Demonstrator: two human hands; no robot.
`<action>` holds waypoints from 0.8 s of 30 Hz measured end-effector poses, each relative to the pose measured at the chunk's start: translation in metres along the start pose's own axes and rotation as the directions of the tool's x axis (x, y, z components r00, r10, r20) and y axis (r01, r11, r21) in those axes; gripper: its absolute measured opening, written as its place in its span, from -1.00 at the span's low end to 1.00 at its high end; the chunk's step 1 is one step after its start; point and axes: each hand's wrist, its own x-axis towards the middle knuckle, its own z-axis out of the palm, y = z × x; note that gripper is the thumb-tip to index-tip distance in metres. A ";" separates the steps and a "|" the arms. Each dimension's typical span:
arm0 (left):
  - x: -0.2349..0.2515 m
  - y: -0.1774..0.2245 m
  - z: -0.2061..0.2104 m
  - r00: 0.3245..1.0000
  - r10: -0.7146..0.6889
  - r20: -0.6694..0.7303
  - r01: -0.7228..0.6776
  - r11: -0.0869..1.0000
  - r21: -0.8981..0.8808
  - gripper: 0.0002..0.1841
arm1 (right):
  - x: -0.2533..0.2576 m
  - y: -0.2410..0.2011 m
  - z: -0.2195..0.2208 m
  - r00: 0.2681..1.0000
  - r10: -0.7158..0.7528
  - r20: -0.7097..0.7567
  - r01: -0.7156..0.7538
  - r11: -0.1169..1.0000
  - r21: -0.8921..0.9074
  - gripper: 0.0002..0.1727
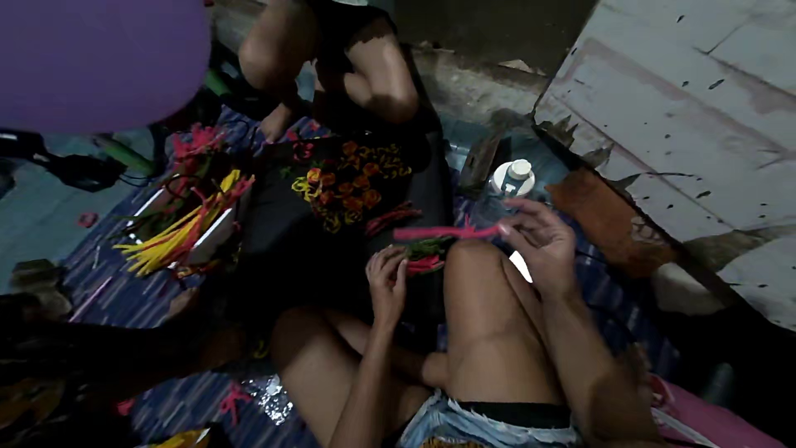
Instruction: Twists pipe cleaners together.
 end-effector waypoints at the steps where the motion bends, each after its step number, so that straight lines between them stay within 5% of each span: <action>1: 0.003 0.015 -0.006 0.994 -0.108 0.025 0.110 0.979 -0.173 -0.75 | -0.004 -0.008 -0.006 0.992 0.012 0.127 -0.014 1.000 0.014 -0.66; 3: 0.010 0.042 -0.023 0.922 -0.309 0.235 0.387 0.780 -0.492 -0.71 | -0.005 -0.020 -0.011 0.926 0.063 0.371 -0.036 0.996 -0.081 -0.68; 5: 0.014 0.061 -0.038 0.828 -0.328 0.455 0.553 0.611 -0.566 -0.65 | -0.005 -0.025 -0.008 0.879 0.136 0.457 -0.054 0.981 -0.187 -0.68; 8: 0.009 0.084 -0.043 0.837 -0.258 0.482 0.486 0.755 -0.440 -0.71 | -0.006 -0.019 0.005 0.906 0.129 0.403 -0.053 0.979 -0.196 -0.69; 13: -0.014 0.099 -0.028 0.954 -0.193 0.230 0.249 0.937 -0.245 -0.75 | -0.019 -0.001 0.043 0.982 0.080 0.169 -0.038 0.970 -0.241 -0.70; 17: -0.028 0.084 -0.018 0.998 0.000 0.058 0.007 0.994 -0.111 -0.75 | -0.038 -0.003 0.076 0.948 0.311 0.071 -0.318 0.935 0.158 -0.67; 20: -0.036 0.080 -0.015 0.999 -0.042 0.024 0.046 0.981 -0.189 -0.77 | -0.053 0.004 0.096 0.947 0.312 0.071 -0.320 0.909 0.267 -0.86; 24: -0.043 0.077 -0.023 0.995 -0.069 0.075 0.082 0.980 -0.179 -0.76 | -0.057 0.008 0.099 0.966 0.250 0.067 -0.259 0.922 0.289 -0.77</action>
